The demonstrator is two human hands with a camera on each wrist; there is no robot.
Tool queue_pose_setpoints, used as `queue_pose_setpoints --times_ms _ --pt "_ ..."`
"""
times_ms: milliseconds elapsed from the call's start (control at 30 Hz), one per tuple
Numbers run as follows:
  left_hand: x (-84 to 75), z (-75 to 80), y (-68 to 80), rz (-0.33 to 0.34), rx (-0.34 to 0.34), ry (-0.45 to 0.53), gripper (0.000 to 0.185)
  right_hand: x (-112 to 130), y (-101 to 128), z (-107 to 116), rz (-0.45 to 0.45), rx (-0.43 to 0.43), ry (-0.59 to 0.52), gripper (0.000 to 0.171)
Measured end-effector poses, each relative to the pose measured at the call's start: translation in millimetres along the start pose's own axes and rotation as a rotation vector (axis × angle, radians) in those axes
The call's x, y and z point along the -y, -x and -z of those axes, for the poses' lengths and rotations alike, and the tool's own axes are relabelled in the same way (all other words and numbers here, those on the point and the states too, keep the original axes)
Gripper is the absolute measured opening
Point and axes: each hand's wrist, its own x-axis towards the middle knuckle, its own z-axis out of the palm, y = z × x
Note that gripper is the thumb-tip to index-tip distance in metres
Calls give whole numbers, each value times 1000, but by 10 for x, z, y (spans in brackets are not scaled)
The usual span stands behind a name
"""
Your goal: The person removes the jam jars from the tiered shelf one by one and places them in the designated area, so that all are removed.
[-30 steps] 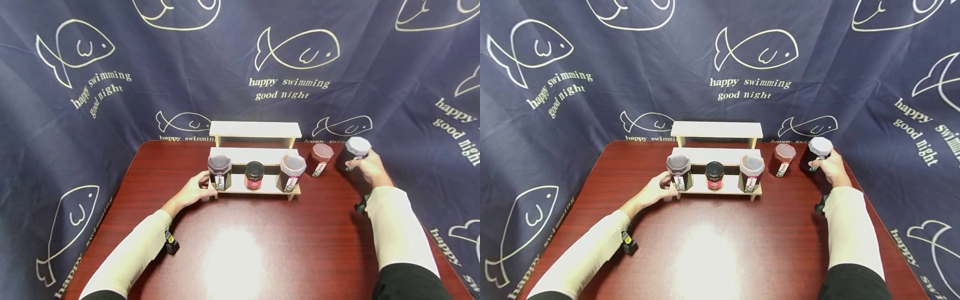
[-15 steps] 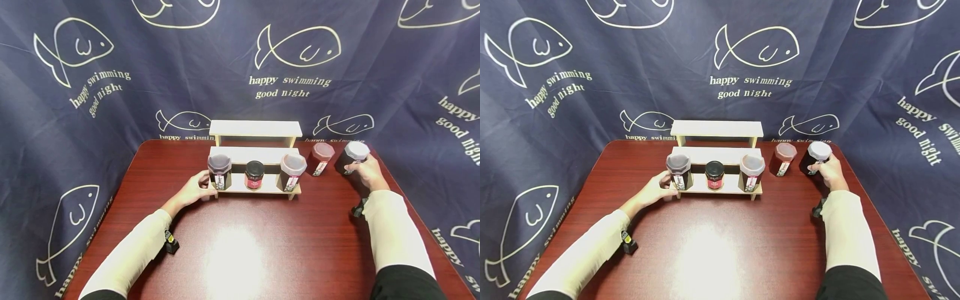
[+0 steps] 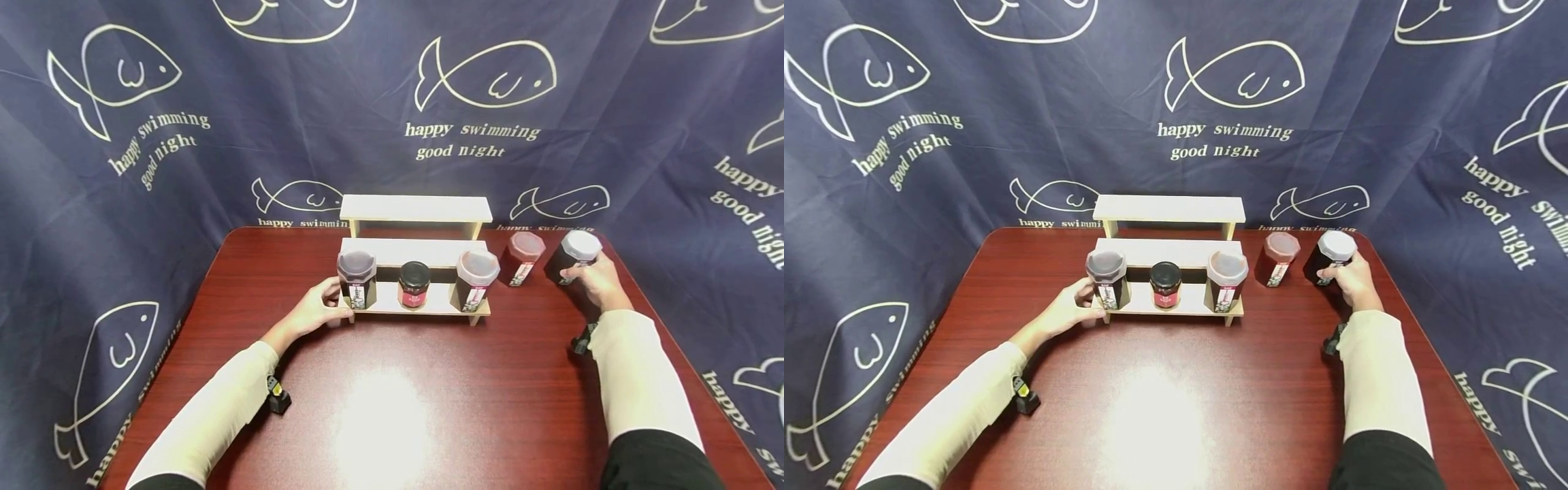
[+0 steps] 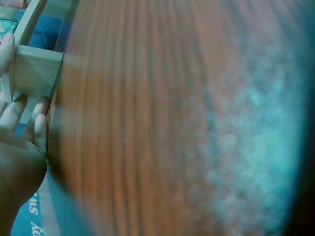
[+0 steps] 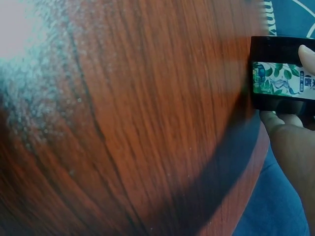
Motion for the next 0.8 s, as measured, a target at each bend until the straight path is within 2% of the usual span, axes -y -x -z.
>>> queue_pose_setpoints --times_ms 67,100,300,333,500,667,733,800 --pt "-4 0 -3 -8 2 -5 76 -13 -2 12 1 0 26 53" --pt "-56 -5 8 -1 3 -4 75 -22 -6 20 1 0 40 52" --pt "-47 -6 15 2 2 9 73 -42 -24 47 -4 -1 98 51" --pt "-4 0 6 -5 2 8 73 -39 -23 49 -6 -1 99 51" --pt "-28 8 7 -14 2 5 73 -18 -12 54 -11 10 123 51" --pt "-38 10 17 -6 -2 3 74 18 21 29 -21 17 190 76" --pt "-44 13 20 6 -4 5 75 56 38 14 -42 10 104 89" --pt "-36 11 20 18 -4 9 74 142 86 15 -54 -27 -87 97"
